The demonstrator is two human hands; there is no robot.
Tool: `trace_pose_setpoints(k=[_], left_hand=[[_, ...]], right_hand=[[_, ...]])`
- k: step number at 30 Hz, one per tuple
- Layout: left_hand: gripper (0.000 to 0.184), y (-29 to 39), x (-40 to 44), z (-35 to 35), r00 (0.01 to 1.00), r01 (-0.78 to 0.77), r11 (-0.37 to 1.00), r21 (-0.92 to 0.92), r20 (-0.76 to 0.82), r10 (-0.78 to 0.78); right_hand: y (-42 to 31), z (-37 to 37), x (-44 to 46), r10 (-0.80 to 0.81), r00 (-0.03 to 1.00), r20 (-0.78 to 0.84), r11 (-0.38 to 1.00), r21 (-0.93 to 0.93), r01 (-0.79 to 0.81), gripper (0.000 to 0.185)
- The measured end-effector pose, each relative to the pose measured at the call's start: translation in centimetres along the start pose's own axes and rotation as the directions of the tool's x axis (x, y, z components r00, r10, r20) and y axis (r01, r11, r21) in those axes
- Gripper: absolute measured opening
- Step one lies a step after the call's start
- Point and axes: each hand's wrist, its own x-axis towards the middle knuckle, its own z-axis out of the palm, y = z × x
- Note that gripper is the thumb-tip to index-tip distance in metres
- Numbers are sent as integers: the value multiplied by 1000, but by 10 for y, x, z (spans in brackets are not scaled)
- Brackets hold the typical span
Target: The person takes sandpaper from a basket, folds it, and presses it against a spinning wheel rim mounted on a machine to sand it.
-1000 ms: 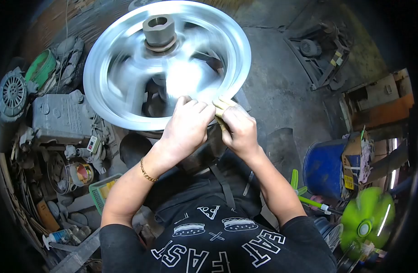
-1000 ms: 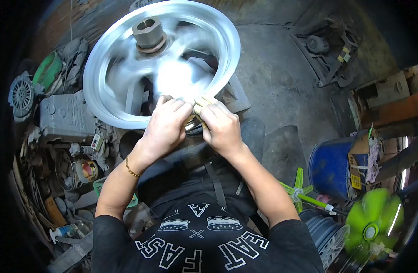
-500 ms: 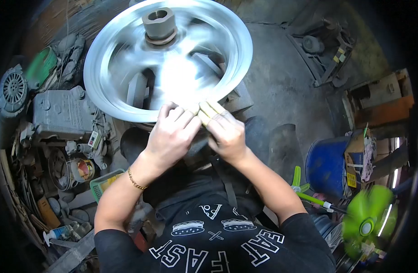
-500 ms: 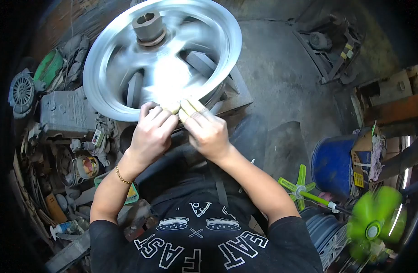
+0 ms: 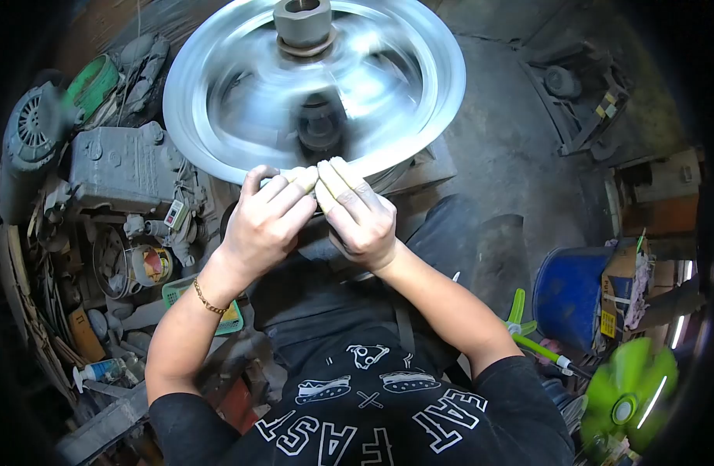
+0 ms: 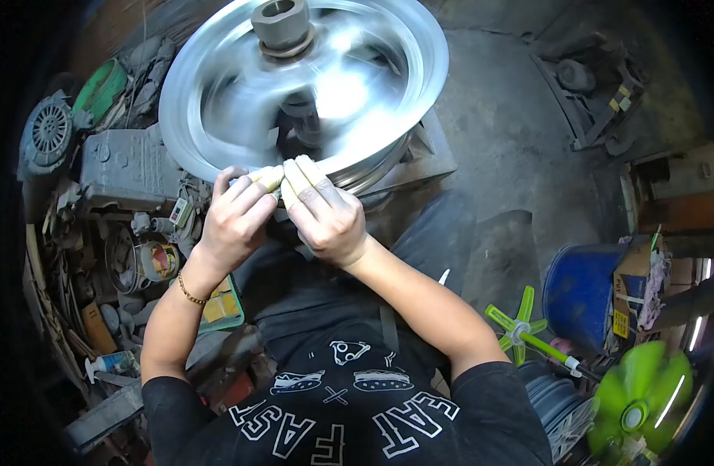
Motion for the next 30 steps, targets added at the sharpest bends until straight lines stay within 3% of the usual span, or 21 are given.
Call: trace_pose_setpoints(k=[9, 10, 18, 23, 30], left_hand=[[19, 4, 10, 4, 999, 16, 997, -74, 29, -14], [21, 6, 14, 8, 998, -22, 997, -72, -64, 18], [23, 13, 36, 20, 997, -78, 987, -142, 2, 79], [23, 16, 44, 26, 986, -160, 985, -69, -56, 157], [23, 17, 47, 24, 982, -188, 980, -69, -8, 188]], right_hand=[[14, -9, -2, 16, 1000, 20, 999, 32, -16, 26], [16, -9, -5, 22, 1000, 9, 999, 42, -22, 26], [22, -18, -21, 149, 985, -92, 989, 35, -146, 30], [25, -25, -32, 193, 979, -60, 981, 44, -191, 35], [28, -18, -46, 185, 980, -75, 983, 18, -184, 44]])
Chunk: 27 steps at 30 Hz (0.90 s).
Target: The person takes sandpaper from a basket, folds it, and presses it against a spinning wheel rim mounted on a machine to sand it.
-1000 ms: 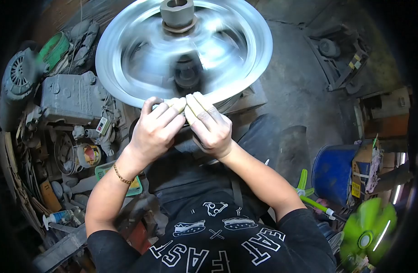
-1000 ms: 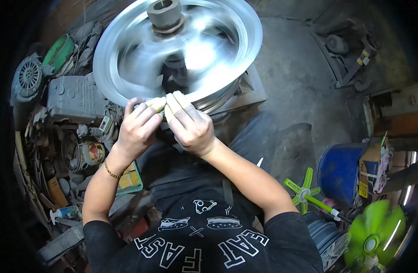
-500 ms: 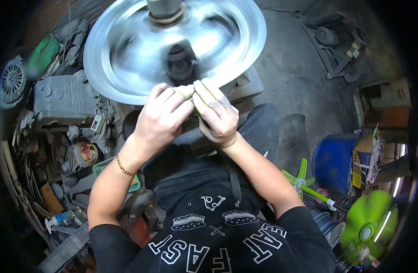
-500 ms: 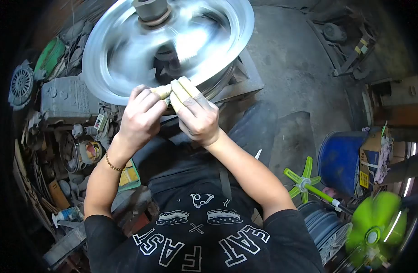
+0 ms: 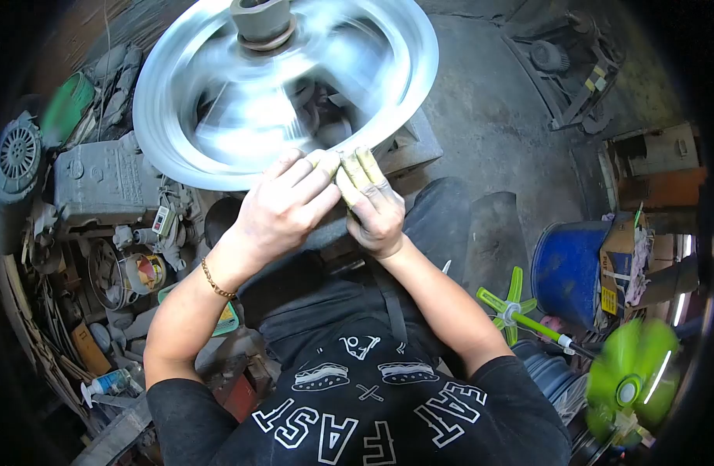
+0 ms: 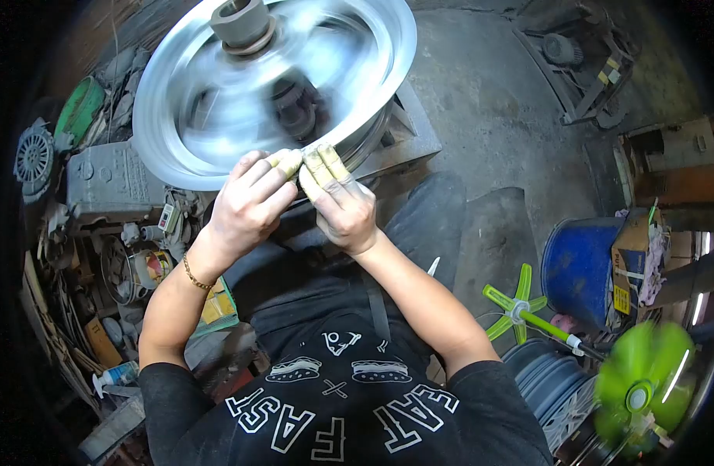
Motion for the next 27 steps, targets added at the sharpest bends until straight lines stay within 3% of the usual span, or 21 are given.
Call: trace_pose_setpoints(k=[6, 13, 27], left_hand=[[26, -7, -21, -13, 996, -65, 990, 126, 66, 57], [17, -14, -51, -33, 998, 3, 994, 106, 57, -10], [18, -12, -40, -30, 999, 36, 998, 58, 21, -37]], right_hand=[[-4, 14, -7, -87, 990, 108, 996, 40, 83, 41], [-17, 34, 3, -229, 956, 181, 973, 80, 218, 41], [-17, 20, 14, -190, 963, 190, 981, 81, 177, 41]])
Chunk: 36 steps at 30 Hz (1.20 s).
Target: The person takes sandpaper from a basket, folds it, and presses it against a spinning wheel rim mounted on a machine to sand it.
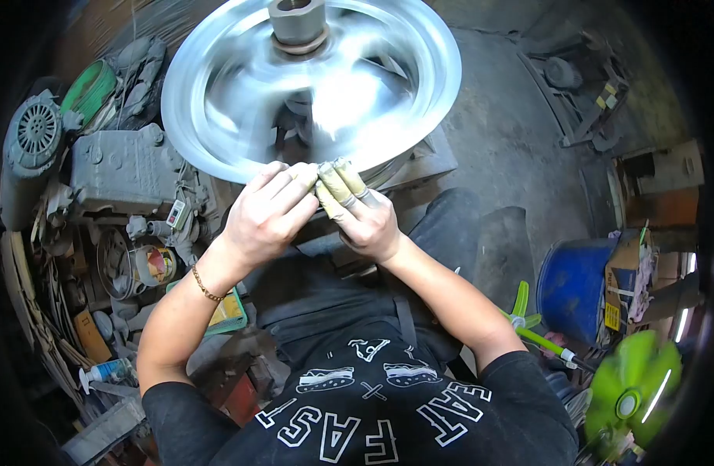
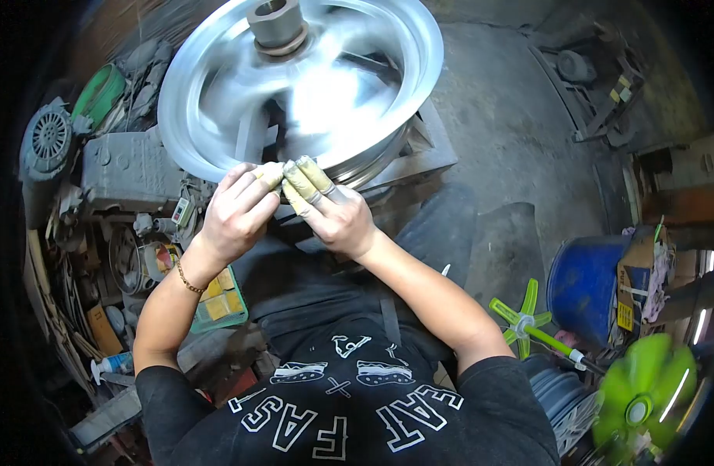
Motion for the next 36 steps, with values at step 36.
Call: trace_pose_setpoints(k=[36], left_hand=[[14, 38, 87, 56, 995, 52, 994, -100, -81, -60]], right_hand=[[25, -64, -2, 401, 893, -205, 915, 35, -403, 30]])
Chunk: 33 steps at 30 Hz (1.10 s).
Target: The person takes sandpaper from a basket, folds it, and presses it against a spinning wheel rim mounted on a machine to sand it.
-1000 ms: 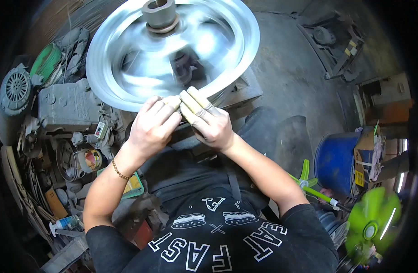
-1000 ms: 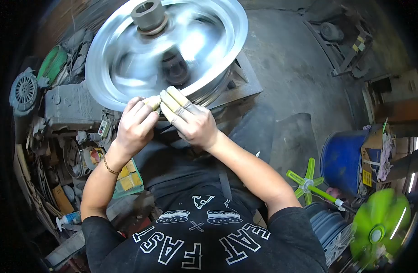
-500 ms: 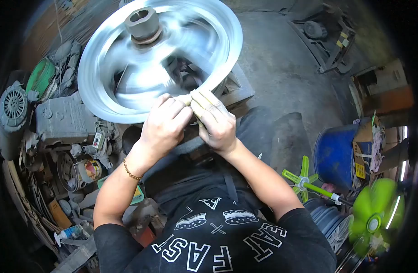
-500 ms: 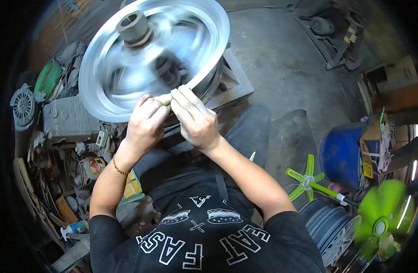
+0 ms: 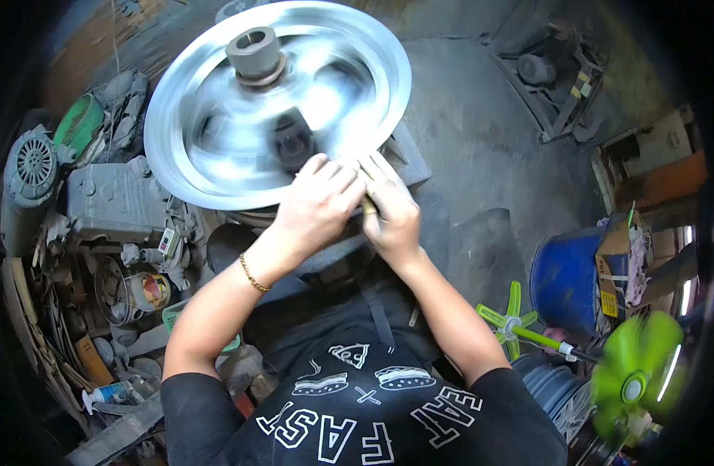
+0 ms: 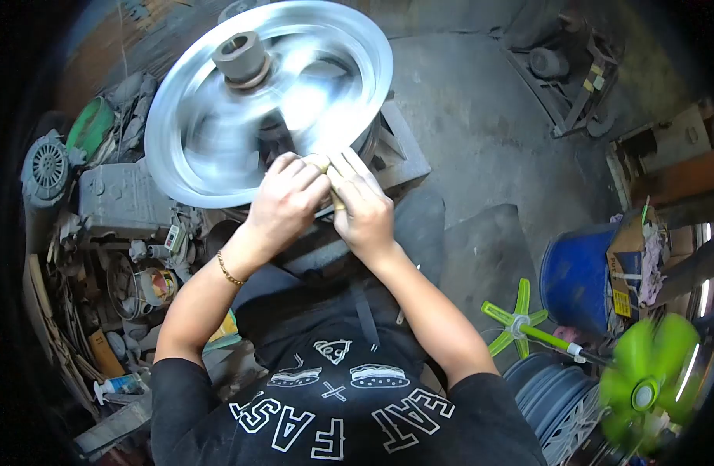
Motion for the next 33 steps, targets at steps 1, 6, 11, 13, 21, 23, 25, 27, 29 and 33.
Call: trace_pose_setpoints(k=[1, 6, 11, 13, 21, 23, 25, 27, 29, 33], left_hand=[[15, 3, 6, -2, 999, 24, 999, -33, -41, -25], [18, 22, 15, -40, 792, 375, 605, -702, -96, -603], [10, 33, 14, -43, 507, 162, -160, -974, 221, -833], [10, 30, 2, -40, 538, 235, -179, -955, 281, -795], [19, 0, -23, -74, 589, 457, 118, -882, 200, -783], [23, -21, -24, -76, 666, 487, 249, -837, 171, -726], [24, -37, -23, -71, 710, 542, 281, -792, 253, -657], [21, -41, -20, -68, 760, 548, 461, -697, 185, -624], [17, -35, -14, -65, 844, 447, 714, -539, -11, -536], [15, -37, -19, -54, 909, 388, 877, -285, -40, -415]], right_hand=[[-3, -12, 5, 50, 997, 50, 999, 11, -51, 25], [-35, -59, 48, 585, 800, 132, 535, 679, -503, 40], [-58, -44, 61, 508, 763, 399, 348, 716, -606, 27], [-60, -39, 66, 520, 748, 413, 338, 704, -624, 25], [-59, -31, 86, 285, 876, 390, 855, 309, -416, 19], [-54, -30, 91, 164, 876, 453, 937, 207, -282, 20], [-54, -31, 98, 128, 835, 534, 949, 178, -260, 22], [-50, -25, 103, 92, 838, 538, 957, 183, -223, 21], [-44, -20, 103, -2, 822, 569, 1000, 5, -1, 19], [-30, -5, 88, -14, 875, 484, 999, 38, -5, 18]])
